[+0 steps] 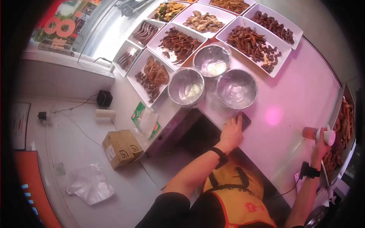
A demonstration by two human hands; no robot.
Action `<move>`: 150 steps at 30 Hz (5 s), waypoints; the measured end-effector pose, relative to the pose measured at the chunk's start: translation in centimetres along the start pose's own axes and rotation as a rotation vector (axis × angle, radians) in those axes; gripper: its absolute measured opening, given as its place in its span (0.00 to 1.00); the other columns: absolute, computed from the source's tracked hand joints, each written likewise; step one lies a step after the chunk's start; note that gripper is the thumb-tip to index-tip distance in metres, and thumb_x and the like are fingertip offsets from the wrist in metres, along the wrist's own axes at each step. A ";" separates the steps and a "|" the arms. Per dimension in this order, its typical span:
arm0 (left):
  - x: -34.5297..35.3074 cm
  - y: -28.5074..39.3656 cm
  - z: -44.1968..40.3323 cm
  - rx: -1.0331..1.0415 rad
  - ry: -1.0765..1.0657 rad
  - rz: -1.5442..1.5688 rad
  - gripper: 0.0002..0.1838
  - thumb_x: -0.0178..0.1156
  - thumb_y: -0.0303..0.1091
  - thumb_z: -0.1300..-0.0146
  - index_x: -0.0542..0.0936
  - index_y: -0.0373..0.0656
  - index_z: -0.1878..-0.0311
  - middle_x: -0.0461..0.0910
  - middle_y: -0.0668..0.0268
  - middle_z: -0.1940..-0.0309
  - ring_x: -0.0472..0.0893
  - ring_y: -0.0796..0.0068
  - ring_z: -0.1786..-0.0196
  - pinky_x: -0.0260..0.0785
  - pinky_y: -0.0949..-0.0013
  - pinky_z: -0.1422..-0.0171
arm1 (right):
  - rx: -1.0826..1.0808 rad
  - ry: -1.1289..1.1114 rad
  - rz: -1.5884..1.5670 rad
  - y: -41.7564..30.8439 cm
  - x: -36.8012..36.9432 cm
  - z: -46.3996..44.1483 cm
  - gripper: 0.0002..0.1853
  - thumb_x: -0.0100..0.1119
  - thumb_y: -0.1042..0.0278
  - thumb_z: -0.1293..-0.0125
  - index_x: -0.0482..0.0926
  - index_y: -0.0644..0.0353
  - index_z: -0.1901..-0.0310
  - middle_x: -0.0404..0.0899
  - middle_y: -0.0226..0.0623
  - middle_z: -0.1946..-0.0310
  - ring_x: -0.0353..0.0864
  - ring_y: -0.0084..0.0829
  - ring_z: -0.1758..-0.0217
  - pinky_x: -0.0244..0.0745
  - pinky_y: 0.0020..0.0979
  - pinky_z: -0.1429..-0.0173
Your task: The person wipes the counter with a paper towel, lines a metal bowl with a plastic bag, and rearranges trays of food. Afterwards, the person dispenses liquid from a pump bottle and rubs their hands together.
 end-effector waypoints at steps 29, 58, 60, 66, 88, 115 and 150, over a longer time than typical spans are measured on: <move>-0.5 1.1 0.7 -0.299 0.069 0.225 0.44 0.74 0.44 0.52 0.68 0.35 0.34 0.69 0.47 0.42 0.70 0.45 0.37 0.66 0.50 0.33 | 0.077 -0.366 0.244 -6.8 -4.0 17.9 0.25 0.68 0.70 0.33 0.73 0.65 0.37 0.80 0.38 0.42 0.77 0.29 0.39 0.72 0.32 0.34; -1.0 1.9 1.4 -0.372 0.094 0.212 0.55 0.76 0.48 0.51 0.58 0.35 0.25 0.72 0.46 0.43 0.73 0.46 0.38 0.68 0.50 0.35 | -0.020 -0.439 0.142 -3.3 -1.3 19.5 0.22 0.70 0.73 0.37 0.76 0.68 0.43 0.81 0.36 0.54 0.80 0.27 0.52 0.78 0.30 0.47; -1.5 1.5 2.8 -0.326 0.168 0.301 0.52 0.72 0.51 0.44 0.57 0.36 0.24 0.71 0.45 0.40 0.71 0.44 0.35 0.66 0.49 0.32 | -0.064 -0.460 0.227 -1.5 -1.5 18.2 0.23 0.70 0.72 0.36 0.75 0.68 0.41 0.80 0.38 0.50 0.80 0.28 0.49 0.77 0.31 0.44; -4.2 -6.7 12.2 -0.439 0.027 0.657 0.24 0.64 0.45 0.35 0.82 0.40 0.42 0.85 0.50 0.52 0.84 0.53 0.49 0.75 0.58 0.43 | -0.085 -0.495 0.187 -2.3 0.9 16.7 0.24 0.68 0.72 0.34 0.73 0.69 0.39 0.78 0.41 0.45 0.79 0.32 0.43 0.76 0.35 0.38; 17.5 -48.8 11.3 -1.182 -0.016 0.308 0.14 0.55 0.37 0.29 0.80 0.39 0.47 0.82 0.47 0.52 0.81 0.50 0.45 0.73 0.53 0.41 | 0.641 -0.514 0.942 -6.0 -1.6 27.9 0.33 0.70 0.69 0.38 0.68 0.62 0.32 0.81 0.45 0.48 0.83 0.35 0.48 0.78 0.36 0.42; 4.6 -24.8 24.5 -0.922 0.167 1.899 0.30 0.49 0.37 0.35 0.67 0.33 0.31 0.76 0.53 0.40 0.78 0.56 0.38 0.70 0.55 0.31 | -0.179 -0.916 0.355 -15.6 19.5 29.1 0.19 0.69 0.76 0.40 0.79 0.65 0.46 0.84 0.35 0.56 0.82 0.26 0.54 0.79 0.30 0.49; -5.1 -16.3 16.9 -0.327 -0.287 2.309 0.50 0.73 0.52 0.42 0.59 0.36 0.24 0.70 0.57 0.31 0.71 0.61 0.29 0.61 0.57 0.24 | -0.358 -1.514 0.306 -9.6 22.2 36.0 0.08 0.67 0.68 0.36 0.82 0.65 0.67 0.76 0.54 0.44 0.75 0.49 0.37 0.72 0.38 0.36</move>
Point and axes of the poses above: each hand's wrist, its own z-axis away from the middle knuckle, its own x-axis out of the palm, y = z × x, the point moved 1 cm from there along -z, towards the middle knuckle
